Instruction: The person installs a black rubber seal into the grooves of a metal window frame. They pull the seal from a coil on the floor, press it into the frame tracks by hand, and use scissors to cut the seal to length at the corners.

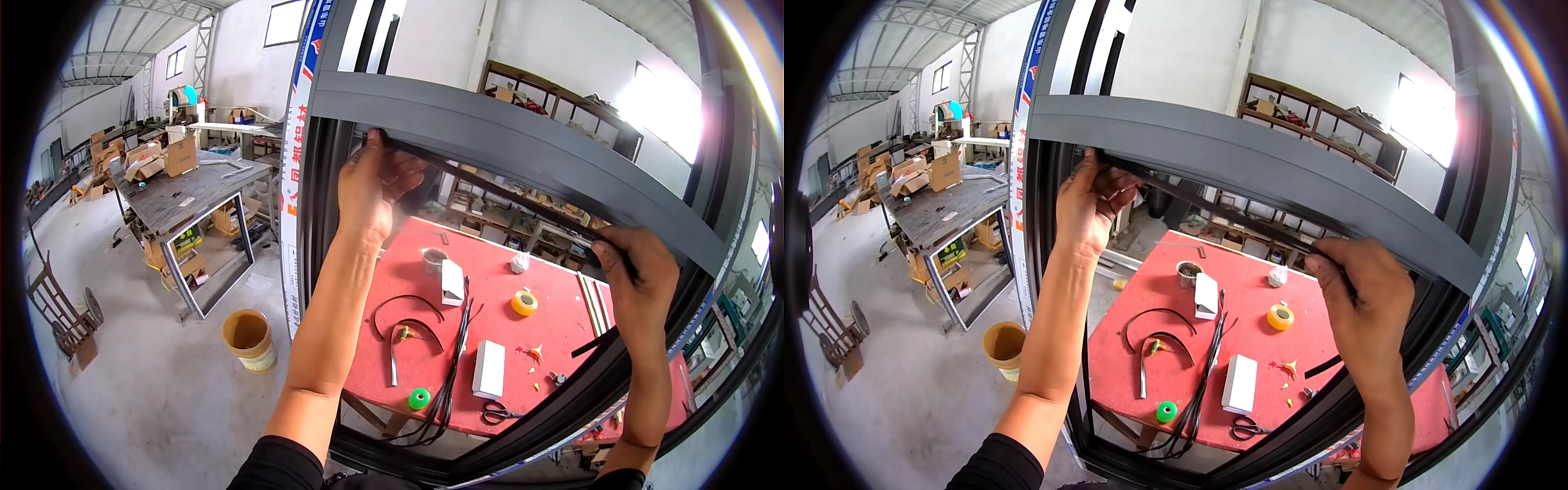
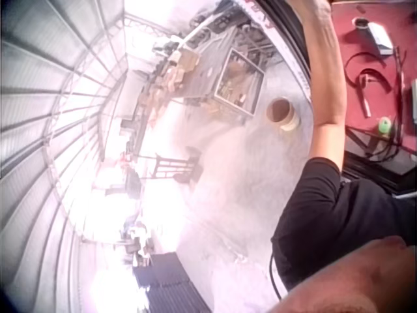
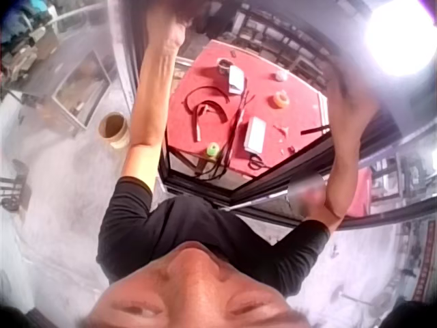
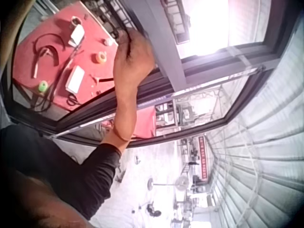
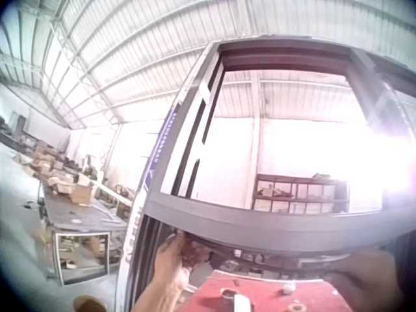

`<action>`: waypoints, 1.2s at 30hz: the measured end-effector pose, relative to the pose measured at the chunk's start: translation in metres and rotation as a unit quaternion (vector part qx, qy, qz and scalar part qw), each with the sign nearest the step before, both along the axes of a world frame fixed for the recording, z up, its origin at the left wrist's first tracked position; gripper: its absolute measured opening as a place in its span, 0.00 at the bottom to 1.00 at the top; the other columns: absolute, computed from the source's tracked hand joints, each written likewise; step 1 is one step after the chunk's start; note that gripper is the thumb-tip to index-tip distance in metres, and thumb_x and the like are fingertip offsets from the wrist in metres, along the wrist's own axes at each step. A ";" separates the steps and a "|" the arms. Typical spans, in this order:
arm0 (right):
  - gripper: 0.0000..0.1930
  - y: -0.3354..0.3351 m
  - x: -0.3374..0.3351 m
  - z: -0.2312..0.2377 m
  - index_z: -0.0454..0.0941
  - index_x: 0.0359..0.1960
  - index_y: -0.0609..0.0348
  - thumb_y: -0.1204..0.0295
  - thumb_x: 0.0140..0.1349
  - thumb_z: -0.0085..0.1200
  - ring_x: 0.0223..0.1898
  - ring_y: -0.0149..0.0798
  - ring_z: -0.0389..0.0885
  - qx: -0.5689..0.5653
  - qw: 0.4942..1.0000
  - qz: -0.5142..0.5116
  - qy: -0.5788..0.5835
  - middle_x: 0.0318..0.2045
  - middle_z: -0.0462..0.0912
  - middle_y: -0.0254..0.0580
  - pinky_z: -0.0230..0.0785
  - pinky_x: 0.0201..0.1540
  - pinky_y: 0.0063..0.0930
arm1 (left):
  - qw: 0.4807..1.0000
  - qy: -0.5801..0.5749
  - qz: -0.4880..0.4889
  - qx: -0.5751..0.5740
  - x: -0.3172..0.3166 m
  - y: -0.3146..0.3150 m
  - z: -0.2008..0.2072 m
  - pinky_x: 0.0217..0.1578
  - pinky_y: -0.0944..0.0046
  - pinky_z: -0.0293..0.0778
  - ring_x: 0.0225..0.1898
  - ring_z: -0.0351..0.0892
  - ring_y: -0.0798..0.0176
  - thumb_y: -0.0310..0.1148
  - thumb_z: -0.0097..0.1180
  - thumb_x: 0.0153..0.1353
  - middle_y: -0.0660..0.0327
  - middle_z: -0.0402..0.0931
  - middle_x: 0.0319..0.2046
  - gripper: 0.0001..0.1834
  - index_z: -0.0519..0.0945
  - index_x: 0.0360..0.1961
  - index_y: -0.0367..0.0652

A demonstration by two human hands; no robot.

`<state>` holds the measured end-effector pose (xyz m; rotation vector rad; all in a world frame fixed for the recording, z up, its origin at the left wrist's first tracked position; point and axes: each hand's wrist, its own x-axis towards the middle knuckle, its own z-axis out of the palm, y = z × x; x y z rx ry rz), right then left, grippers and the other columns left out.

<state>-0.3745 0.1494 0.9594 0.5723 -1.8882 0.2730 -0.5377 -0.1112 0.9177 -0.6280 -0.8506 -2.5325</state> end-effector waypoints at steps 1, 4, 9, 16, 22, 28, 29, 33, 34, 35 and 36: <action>0.06 -0.001 -0.001 0.001 0.79 0.31 0.65 0.81 0.50 0.60 0.20 0.39 0.71 0.007 1.000 0.002 0.003 0.21 0.76 0.44 0.64 0.26 0.28 | 1.000 0.009 -0.008 0.003 -0.003 -0.002 -0.002 0.25 0.65 0.77 0.24 0.79 0.57 0.45 0.49 0.66 0.53 0.76 0.25 0.20 0.73 0.34 0.34; 0.06 -0.004 -0.001 0.002 0.79 0.31 0.65 0.80 0.49 0.60 0.21 0.40 0.72 -0.008 1.000 0.011 -0.016 0.22 0.77 0.44 0.64 0.27 0.29 | 0.998 0.020 -0.063 0.017 -0.007 -0.009 0.000 0.28 0.63 0.77 0.26 0.79 0.57 0.47 0.47 0.67 0.53 0.76 0.25 0.22 0.73 0.36 0.35; 0.06 -0.002 -0.014 -0.003 0.79 0.31 0.64 0.79 0.51 0.60 0.24 0.42 0.76 0.010 1.000 0.012 -0.022 0.24 0.78 0.46 0.66 0.28 0.30 | 0.998 -0.023 -0.047 0.032 -0.005 -0.007 -0.002 0.30 0.60 0.77 0.28 0.78 0.58 0.49 0.47 0.66 0.54 0.75 0.26 0.22 0.72 0.36 0.36; 0.06 -0.005 -0.017 -0.001 0.80 0.31 0.64 0.77 0.52 0.60 0.25 0.45 0.77 0.023 0.999 0.015 -0.030 0.25 0.79 0.46 0.68 0.29 0.31 | 0.997 0.043 0.050 0.034 -0.011 0.016 -0.004 0.32 0.63 0.80 0.28 0.78 0.64 0.42 0.50 0.66 0.56 0.75 0.27 0.18 0.72 0.37 0.33; 0.07 0.000 -0.020 -0.004 0.80 0.32 0.64 0.77 0.52 0.60 0.25 0.45 0.77 0.039 0.999 0.013 -0.029 0.25 0.79 0.46 0.68 0.29 0.32 | 0.997 0.030 -0.004 0.068 0.004 0.028 0.000 0.32 0.64 0.80 0.26 0.77 0.65 0.41 0.52 0.65 0.59 0.75 0.25 0.15 0.73 0.35 0.37; 0.09 0.010 -0.012 -0.005 0.79 0.36 0.63 0.77 0.53 0.59 0.29 0.45 0.79 0.028 0.998 -0.018 -0.049 0.29 0.80 0.47 0.71 0.33 0.31 | 0.999 -0.010 0.023 0.044 -0.003 0.036 -0.001 0.33 0.63 0.82 0.26 0.78 0.65 0.39 0.54 0.64 0.60 0.76 0.24 0.12 0.73 0.29 0.41; 0.09 0.015 -0.009 -0.006 0.78 0.37 0.63 0.77 0.54 0.59 0.29 0.45 0.80 0.025 0.998 -0.024 -0.049 0.29 0.81 0.47 0.71 0.34 0.30 | 0.999 -0.007 0.013 0.036 -0.001 0.034 0.000 0.35 0.62 0.82 0.28 0.79 0.65 0.38 0.54 0.64 0.60 0.76 0.26 0.11 0.74 0.31 0.40; 0.08 0.044 0.012 -0.011 0.76 0.38 0.64 0.81 0.55 0.56 0.29 0.34 0.81 -0.124 0.979 -0.040 -0.154 0.28 0.81 0.44 0.71 0.34 0.23 | 0.995 0.043 -0.092 -0.004 0.010 0.030 -0.003 0.40 0.61 0.81 0.36 0.81 0.62 0.36 0.55 0.63 0.57 0.79 0.33 0.10 0.75 0.36 0.40; 0.08 0.049 0.016 -0.011 0.76 0.38 0.64 0.81 0.56 0.56 0.29 0.33 0.80 -0.148 0.975 -0.036 -0.163 0.28 0.81 0.43 0.70 0.33 0.23 | 0.996 0.046 -0.081 -0.007 0.007 0.029 -0.004 0.40 0.61 0.81 0.37 0.82 0.62 0.35 0.55 0.63 0.57 0.79 0.34 0.09 0.75 0.37 0.40; 0.08 0.054 0.019 -0.012 0.76 0.38 0.63 0.81 0.56 0.55 0.28 0.32 0.79 -0.173 0.969 -0.032 -0.173 0.28 0.81 0.41 0.70 0.32 0.22 | 0.996 0.050 -0.069 -0.011 0.003 0.028 -0.003 0.40 0.61 0.81 0.37 0.82 0.61 0.35 0.55 0.63 0.57 0.80 0.34 0.08 0.75 0.37 0.41; 0.08 0.058 0.023 -0.012 0.76 0.38 0.63 0.81 0.56 0.55 0.28 0.31 0.79 -0.197 0.963 -0.026 -0.182 0.27 0.81 0.40 0.69 0.32 0.21 | 0.997 0.053 -0.057 -0.015 0.002 0.027 -0.002 0.41 0.61 0.81 0.38 0.82 0.61 0.34 0.54 0.64 0.57 0.80 0.35 0.08 0.75 0.37 0.41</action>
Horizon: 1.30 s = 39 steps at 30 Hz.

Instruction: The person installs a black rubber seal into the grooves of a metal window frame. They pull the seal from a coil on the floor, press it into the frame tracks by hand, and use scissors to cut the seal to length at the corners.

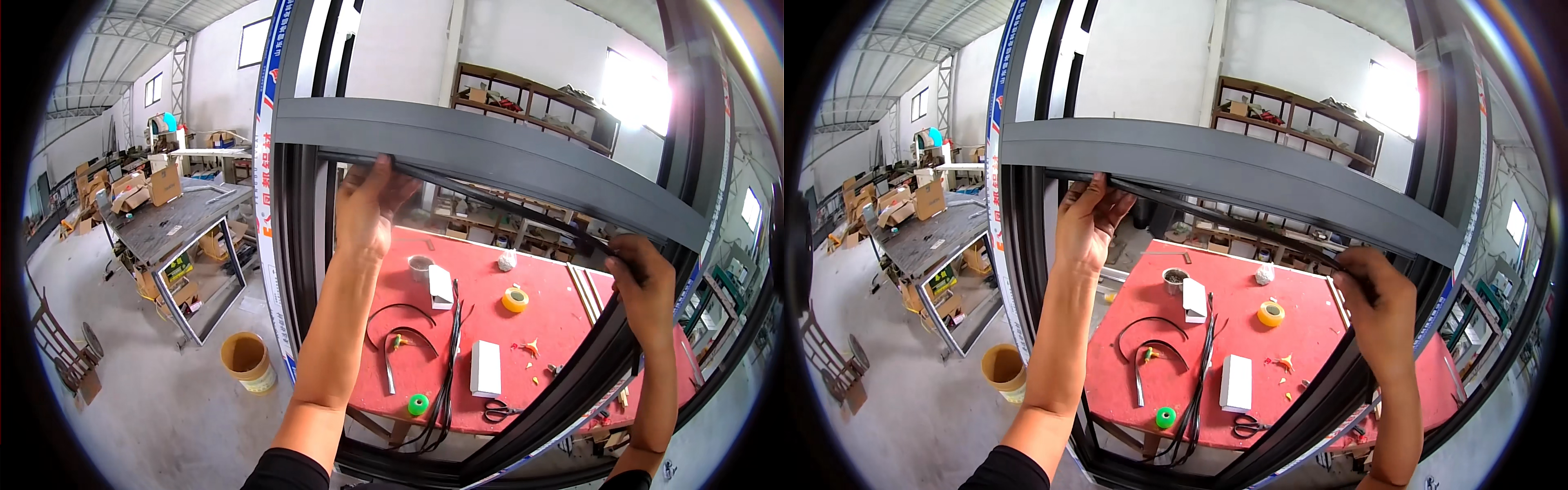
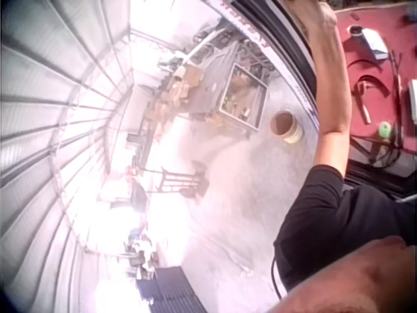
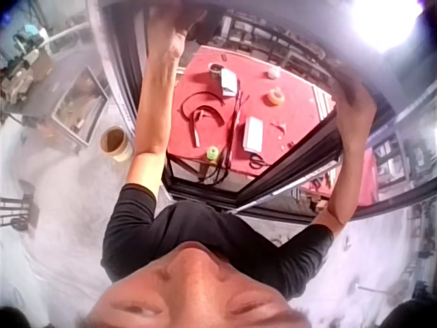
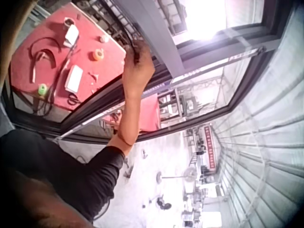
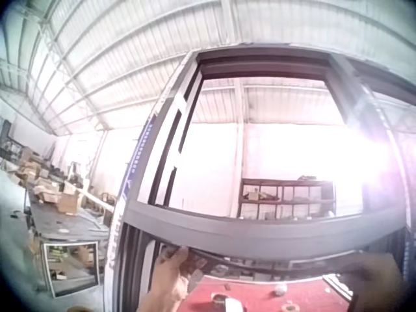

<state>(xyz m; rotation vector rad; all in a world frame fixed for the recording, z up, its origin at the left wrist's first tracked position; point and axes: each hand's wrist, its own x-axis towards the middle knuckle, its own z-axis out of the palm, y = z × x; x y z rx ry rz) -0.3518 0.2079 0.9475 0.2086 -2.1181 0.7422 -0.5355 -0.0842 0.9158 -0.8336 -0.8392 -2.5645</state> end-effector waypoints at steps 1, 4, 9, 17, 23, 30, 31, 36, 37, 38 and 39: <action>0.09 0.005 0.005 0.000 0.74 0.39 0.63 0.80 0.56 0.56 0.24 0.29 0.77 -0.046 0.998 0.013 -0.029 0.27 0.81 0.40 0.67 0.25 0.19 | 1.000 -0.010 -0.006 0.000 0.000 0.003 -0.001 0.40 0.60 0.81 0.38 0.82 0.60 0.34 0.55 0.63 0.57 0.79 0.35 0.09 0.75 0.39 0.40; 0.13 0.024 0.018 -0.001 0.71 0.41 0.60 0.72 0.56 0.58 0.16 0.24 0.70 -0.167 0.962 0.180 -0.117 0.23 0.78 0.39 0.61 0.17 0.15 | 1.000 -0.023 -0.018 -0.009 0.002 0.013 -0.004 0.39 0.60 0.81 0.37 0.81 0.59 0.33 0.57 0.62 0.56 0.79 0.35 0.11 0.75 0.41 0.38; 0.12 0.054 -0.009 -0.035 0.71 0.42 0.60 0.69 0.60 0.55 0.25 0.30 0.76 -0.387 0.778 0.490 -0.063 0.33 0.78 0.47 0.70 0.21 0.12 | 0.999 -0.029 -0.010 0.009 0.009 0.027 -0.002 0.40 0.62 0.82 0.37 0.82 0.61 0.31 0.55 0.63 0.59 0.79 0.34 0.07 0.76 0.39 0.40; 0.26 0.043 -0.051 -0.054 0.68 0.59 0.63 0.85 0.56 0.53 0.51 0.37 0.74 -0.445 0.656 0.606 0.064 0.52 0.75 0.51 0.72 0.49 0.15 | 0.999 -0.045 0.011 0.019 0.015 0.047 0.001 0.32 0.55 0.82 0.29 0.81 0.58 0.37 0.61 0.58 0.57 0.79 0.31 0.15 0.74 0.38 0.38; 0.12 0.026 -0.056 -0.043 0.75 0.45 0.61 0.70 0.63 0.55 0.30 0.29 0.78 -0.500 0.760 0.400 0.115 0.31 0.82 0.42 0.71 0.30 0.16 | 1.000 -0.021 -0.011 -0.009 0.016 0.053 0.001 0.40 0.60 0.82 0.35 0.80 0.61 0.31 0.61 0.58 0.58 0.78 0.34 0.11 0.74 0.38 0.38; 0.10 0.022 -0.074 -0.045 0.77 0.41 0.62 0.70 0.61 0.57 0.26 0.30 0.79 -0.463 0.806 0.288 0.229 0.29 0.83 0.42 0.71 0.26 0.18 | 1.000 -0.015 -0.016 0.018 0.020 0.072 0.000 0.38 0.61 0.82 0.33 0.81 0.61 0.29 0.58 0.60 0.59 0.78 0.33 0.06 0.76 0.35 0.39; 0.10 0.022 -0.075 -0.045 0.77 0.41 0.62 0.70 0.61 0.57 0.25 0.30 0.79 -0.464 0.805 0.283 0.238 0.29 0.83 0.42 0.71 0.26 0.18 | 0.999 -0.010 -0.031 0.016 0.021 0.074 0.001 0.37 0.61 0.82 0.33 0.82 0.61 0.29 0.58 0.60 0.59 0.79 0.33 0.06 0.76 0.35 0.39; 0.08 0.031 -0.074 -0.038 0.79 0.35 0.63 0.71 0.60 0.58 0.24 0.29 0.78 -0.474 0.811 0.245 0.240 0.27 0.82 0.41 0.70 0.24 0.18 | 1.000 0.018 0.016 -0.001 0.006 0.090 -0.005 0.34 0.63 0.82 0.28 0.82 0.62 0.30 0.58 0.61 0.60 0.80 0.30 0.07 0.78 0.38 0.41; 0.08 0.031 -0.074 -0.036 0.79 0.33 0.63 0.70 0.60 0.59 0.23 0.29 0.78 -0.465 0.823 0.227 0.236 0.26 0.82 0.41 0.70 0.23 0.19 | 1.000 0.017 0.011 -0.001 0.000 0.087 -0.010 0.35 0.63 0.82 0.30 0.82 0.62 0.30 0.57 0.61 0.60 0.80 0.30 0.06 0.78 0.38 0.41; 0.08 0.027 -0.078 -0.038 0.79 0.31 0.63 0.70 0.60 0.59 0.22 0.29 0.79 -0.461 0.830 0.211 0.230 0.26 0.82 0.41 0.70 0.23 0.19 | 1.000 0.015 0.011 -0.008 -0.005 0.084 -0.015 0.36 0.63 0.82 0.31 0.82 0.63 0.31 0.57 0.61 0.60 0.80 0.31 0.06 0.78 0.38 0.41; 0.08 0.024 -0.079 -0.038 0.79 0.31 0.64 0.70 0.60 0.59 0.21 0.29 0.79 -0.470 0.829 0.212 0.216 0.25 0.82 0.40 0.70 0.22 0.20 | 1.000 0.008 0.012 -0.009 -0.001 0.083 -0.014 0.37 0.62 0.82 0.33 0.82 0.63 0.31 0.57 0.62 0.60 0.80 0.32 0.06 0.77 0.38 0.41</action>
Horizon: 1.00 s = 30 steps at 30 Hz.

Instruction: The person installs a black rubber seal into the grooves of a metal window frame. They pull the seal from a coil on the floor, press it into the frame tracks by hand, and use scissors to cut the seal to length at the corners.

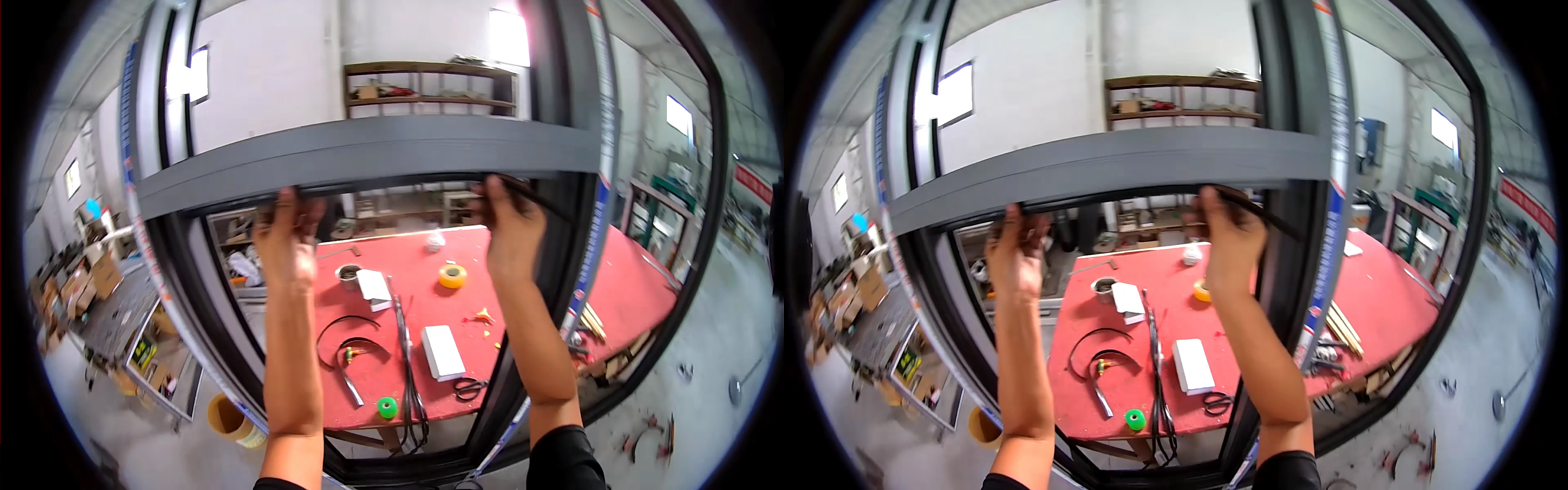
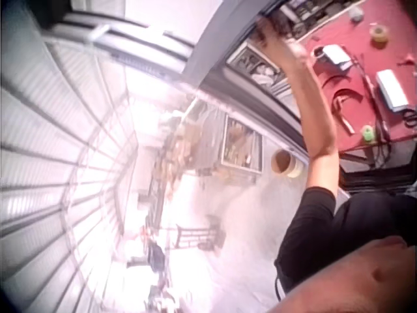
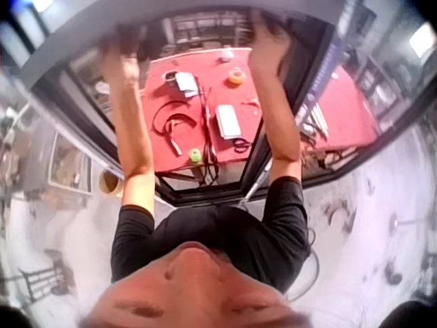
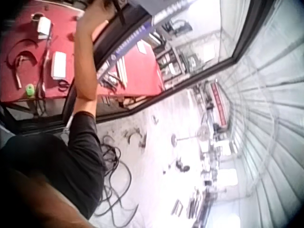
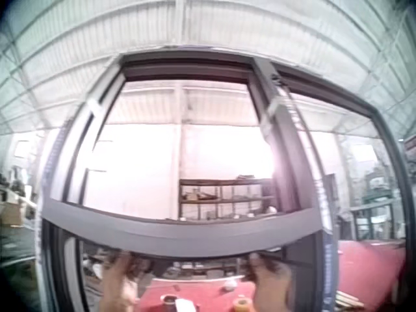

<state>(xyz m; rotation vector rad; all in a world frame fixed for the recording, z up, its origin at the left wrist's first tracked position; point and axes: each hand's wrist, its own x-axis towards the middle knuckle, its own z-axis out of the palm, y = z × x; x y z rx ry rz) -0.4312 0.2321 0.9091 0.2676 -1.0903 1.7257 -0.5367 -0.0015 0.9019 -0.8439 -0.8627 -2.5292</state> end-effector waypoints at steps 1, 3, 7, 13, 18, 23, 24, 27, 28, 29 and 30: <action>0.09 -0.004 -0.002 -0.001 0.79 0.30 0.64 0.70 0.60 0.59 0.21 0.30 0.79 -0.007 1.000 0.016 -0.011 0.25 0.81 0.40 0.70 0.22 0.20 | 1.000 -0.005 0.008 -0.003 0.008 -0.004 0.004 0.39 0.62 0.81 0.35 0.82 0.63 0.32 0.57 0.62 0.61 0.80 0.32 0.07 0.77 0.38 0.42; 0.09 0.004 0.003 0.002 0.78 0.31 0.64 0.69 0.59 0.60 0.22 0.31 0.79 -0.006 1.000 0.019 -0.014 0.26 0.82 0.41 0.71 0.22 0.21 | 0.997 0.024 -0.060 -0.038 0.021 0.009 0.009 0.41 0.63 0.81 0.36 0.82 0.63 0.32 0.56 0.62 0.61 0.80 0.34 0.08 0.77 0.39 0.41; 0.11 0.008 0.009 0.007 0.76 0.28 0.61 0.66 0.58 0.62 0.19 0.30 0.77 -0.033 0.998 0.031 -0.035 0.23 0.81 0.40 0.70 0.21 0.21 | 1.000 0.009 -0.009 -0.026 0.022 0.029 0.010 0.37 0.65 0.82 0.33 0.83 0.62 0.30 0.58 0.61 0.60 0.79 0.31 0.06 0.76 0.34 0.40; 0.13 0.021 0.007 0.009 0.72 0.26 0.57 0.64 0.58 0.62 0.16 0.31 0.76 -0.044 0.997 0.047 -0.051 0.20 0.79 0.39 0.68 0.17 0.21 | 0.999 0.018 -0.022 -0.022 0.025 0.031 0.009 0.38 0.65 0.81 0.35 0.83 0.61 0.31 0.58 0.61 0.60 0.79 0.34 0.08 0.76 0.38 0.40; 0.15 0.027 0.000 0.004 0.70 0.29 0.59 0.62 0.58 0.61 0.20 0.33 0.79 -0.064 0.993 0.094 -0.008 0.23 0.79 0.40 0.66 0.16 0.20 | 0.990 0.007 -0.106 -0.088 0.041 0.061 0.014 0.41 0.64 0.80 0.39 0.82 0.60 0.31 0.58 0.61 0.58 0.80 0.36 0.08 0.78 0.38 0.39; 0.13 0.040 -0.001 0.004 0.71 0.32 0.54 0.61 0.60 0.59 0.26 0.30 0.81 -0.140 0.979 0.131 0.070 0.28 0.80 0.37 0.67 0.18 0.17 | 0.989 0.025 -0.097 -0.104 0.040 0.077 0.018 0.40 0.65 0.80 0.38 0.83 0.58 0.32 0.60 0.60 0.56 0.81 0.31 0.07 0.78 0.35 0.39; 0.12 0.046 0.001 0.006 0.72 0.32 0.54 0.61 0.60 0.59 0.24 0.28 0.79 -0.147 0.975 0.144 0.088 0.27 0.79 0.34 0.64 0.18 0.15 | 0.990 0.032 -0.093 -0.101 0.039 0.079 0.018 0.40 0.65 0.80 0.38 0.83 0.58 0.32 0.60 0.60 0.56 0.81 0.31 0.07 0.77 0.35 0.39; 0.12 0.050 0.001 0.009 0.71 0.31 0.56 0.63 0.61 0.58 0.20 0.27 0.75 -0.173 0.969 0.143 0.100 0.23 0.77 0.33 0.60 0.18 0.15 | 0.992 0.042 -0.085 -0.089 0.040 0.083 0.017 0.39 0.65 0.80 0.36 0.83 0.58 0.32 0.59 0.60 0.55 0.80 0.31 0.09 0.77 0.36 0.37; 0.12 0.052 -0.001 0.008 0.70 0.29 0.58 0.65 0.61 0.58 0.19 0.27 0.71 -0.158 0.972 0.132 0.111 0.21 0.74 0.33 0.57 0.18 0.17 | 0.992 0.043 -0.083 -0.084 0.039 0.084 0.015 0.38 0.65 0.80 0.36 0.83 0.57 0.31 0.59 0.60 0.55 0.80 0.31 0.10 0.77 0.37 0.36; 0.10 0.054 -0.001 0.007 0.70 0.30 0.57 0.67 0.61 0.57 0.20 0.27 0.71 -0.155 0.972 0.145 0.103 0.22 0.74 0.33 0.57 0.19 0.16 | 0.993 0.043 -0.082 -0.080 0.038 0.085 0.013 0.37 0.64 0.80 0.35 0.83 0.57 0.31 0.59 0.60 0.55 0.80 0.32 0.10 0.77 0.38 0.34; 0.09 0.055 0.000 0.007 0.70 0.30 0.57 0.68 0.62 0.57 0.21 0.27 0.71 -0.151 0.971 0.157 0.095 0.22 0.73 0.34 0.57 0.20 0.16 | 0.993 0.040 -0.083 -0.075 0.036 0.086 0.011 0.39 0.63 0.80 0.35 0.83 0.56 0.31 0.59 0.60 0.55 0.80 0.31 0.10 0.77 0.38 0.34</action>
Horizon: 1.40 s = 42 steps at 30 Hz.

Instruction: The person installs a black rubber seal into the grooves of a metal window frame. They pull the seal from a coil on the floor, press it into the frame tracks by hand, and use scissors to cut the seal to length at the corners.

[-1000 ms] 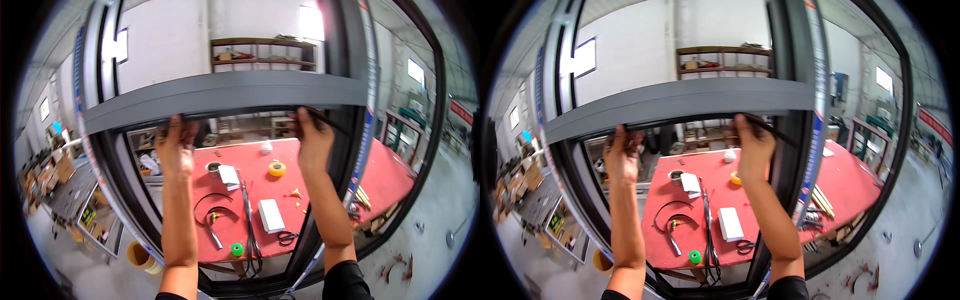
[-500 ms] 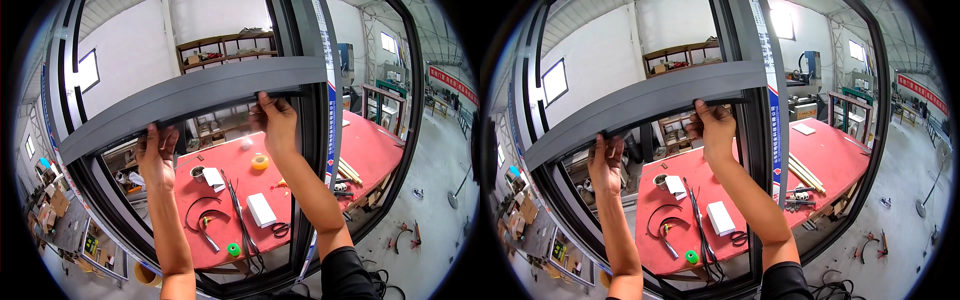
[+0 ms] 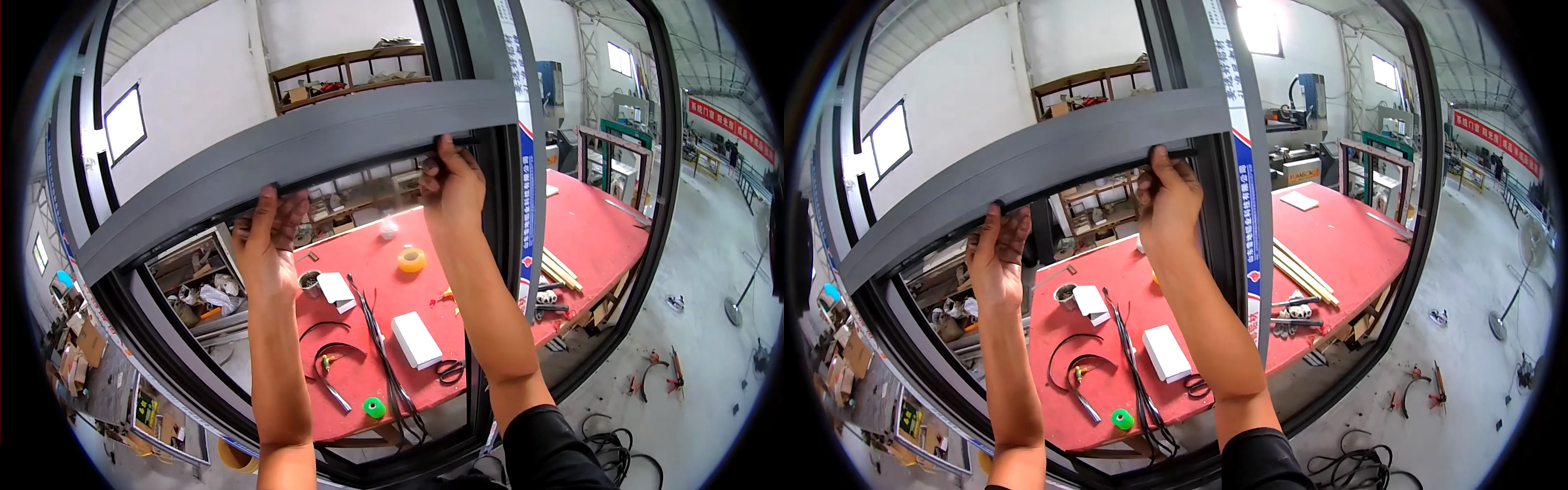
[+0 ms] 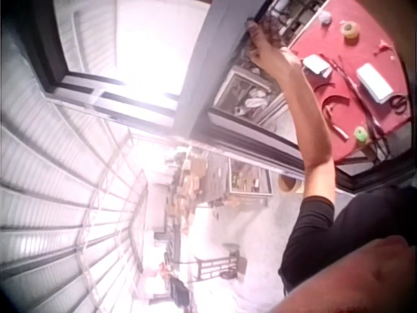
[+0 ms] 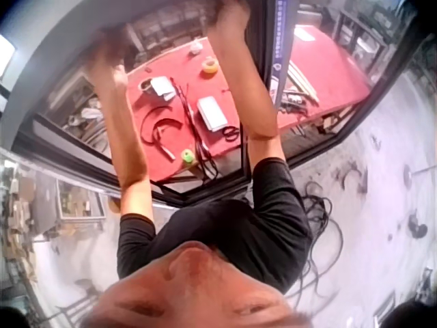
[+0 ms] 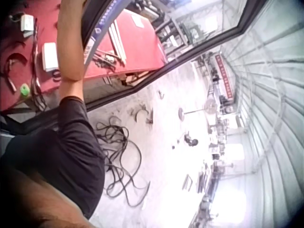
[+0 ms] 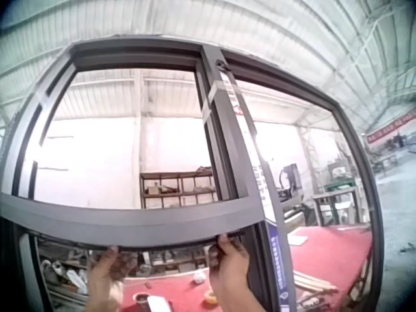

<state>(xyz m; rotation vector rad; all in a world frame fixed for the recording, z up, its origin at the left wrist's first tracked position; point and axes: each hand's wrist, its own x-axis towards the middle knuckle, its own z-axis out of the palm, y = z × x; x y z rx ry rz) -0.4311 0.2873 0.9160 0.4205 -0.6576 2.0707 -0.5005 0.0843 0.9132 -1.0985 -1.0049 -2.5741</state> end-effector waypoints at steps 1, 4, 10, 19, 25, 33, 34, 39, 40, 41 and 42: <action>0.08 0.001 0.001 0.000 0.71 0.31 0.56 0.69 0.62 0.56 0.22 0.27 0.71 0.004 1.000 0.014 -0.004 0.22 0.73 0.34 0.57 0.20 0.15 | 1.000 -0.001 -0.001 0.002 -0.001 0.000 0.000 0.39 0.63 0.80 0.35 0.83 0.56 0.31 0.59 0.60 0.55 0.80 0.31 0.11 0.77 0.38 0.34; 0.12 -0.005 0.008 0.004 0.70 0.32 0.58 0.62 0.66 0.51 0.21 0.28 0.71 -0.043 0.998 0.029 -0.032 0.23 0.75 0.37 0.55 0.19 0.18 | 1.000 -0.004 0.004 0.007 0.000 0.000 0.001 0.40 0.62 0.81 0.35 0.83 0.56 0.32 0.59 0.60 0.54 0.80 0.32 0.11 0.76 0.38 0.34; 0.19 -0.005 0.003 0.006 0.70 0.30 0.62 0.56 0.68 0.45 0.17 0.29 0.69 -0.082 0.996 -0.026 -0.024 0.20 0.76 0.42 0.55 0.17 0.18 | 1.000 0.003 0.001 -0.008 0.003 0.000 0.003 0.41 0.62 0.80 0.36 0.83 0.56 0.32 0.59 0.60 0.52 0.80 0.31 0.12 0.76 0.38 0.33; 0.16 -0.010 -0.005 0.005 0.71 0.26 0.57 0.59 0.66 0.50 0.14 0.26 0.68 -0.058 0.994 -0.080 -0.045 0.16 0.73 0.34 0.54 0.15 0.19 | 1.000 0.025 -0.009 0.009 -0.004 0.010 -0.004 0.42 0.60 0.80 0.37 0.83 0.53 0.34 0.57 0.62 0.49 0.80 0.32 0.12 0.75 0.35 0.32; 0.15 -0.006 -0.002 0.000 0.72 0.31 0.57 0.57 0.65 0.52 0.16 0.27 0.71 0.004 0.993 -0.074 -0.097 0.23 0.80 0.40 0.58 0.15 0.18 | 0.999 0.037 0.018 -0.001 -0.006 0.022 -0.012 0.43 0.62 0.79 0.40 0.82 0.57 0.38 0.56 0.63 0.50 0.81 0.34 0.12 0.75 0.35 0.38; 0.13 -0.048 -0.015 0.001 0.69 0.26 0.57 0.66 0.60 0.60 0.21 0.28 0.76 0.096 0.993 0.020 -0.061 0.23 0.78 0.38 0.64 0.18 0.20 | 0.999 0.025 0.022 0.040 0.012 0.048 0.003 0.35 0.64 0.79 0.31 0.82 0.61 0.31 0.59 0.60 0.57 0.80 0.31 0.09 0.78 0.35 0.35; 0.13 -0.045 -0.021 -0.001 0.69 0.25 0.57 0.66 0.60 0.60 0.21 0.29 0.76 0.121 0.992 -0.008 -0.039 0.23 0.78 0.40 0.65 0.19 0.19 | 0.999 0.022 0.022 0.038 0.011 0.049 0.001 0.35 0.65 0.79 0.31 0.82 0.61 0.31 0.59 0.60 0.57 0.80 0.31 0.09 0.78 0.35 0.36; 0.11 -0.051 -0.030 -0.006 0.71 0.27 0.59 0.69 0.59 0.60 0.19 0.28 0.75 0.126 0.991 -0.023 -0.031 0.22 0.78 0.39 0.66 0.19 0.18 | 0.999 0.000 0.020 -0.030 0.007 0.042 -0.001 0.37 0.66 0.77 0.35 0.82 0.61 0.31 0.59 0.60 0.59 0.81 0.31 0.09 0.79 0.36 0.36; 0.10 -0.059 -0.028 -0.002 0.72 0.28 0.60 0.70 0.59 0.60 0.19 0.27 0.75 0.135 0.990 -0.015 -0.033 0.22 0.78 0.38 0.66 0.19 0.18 | 0.999 0.008 -0.010 -0.052 0.004 0.043 -0.002 0.37 0.67 0.76 0.34 0.82 0.63 0.30 0.60 0.59 0.59 0.81 0.32 0.08 0.80 0.36 0.36; 0.09 -0.064 -0.028 0.001 0.72 0.29 0.61 0.70 0.59 0.60 0.19 0.27 0.75 0.143 0.989 -0.007 -0.035 0.22 0.78 0.37 0.66 0.19 0.18 | 0.999 0.026 -0.006 -0.036 0.003 0.049 0.000 0.36 0.68 0.75 0.32 0.80 0.66 0.29 0.60 0.59 0.61 0.81 0.32 0.07 0.80 0.36 0.38; 0.09 -0.059 -0.033 -0.001 0.73 0.34 0.62 0.73 0.59 0.60 0.21 0.26 0.74 0.169 0.985 -0.008 -0.018 0.24 0.78 0.35 0.66 0.19 0.18 | 0.999 0.034 0.005 -0.030 0.004 0.049 0.003 0.35 0.69 0.74 0.32 0.79 0.67 0.29 0.61 0.58 0.61 0.81 0.32 0.06 0.80 0.35 0.38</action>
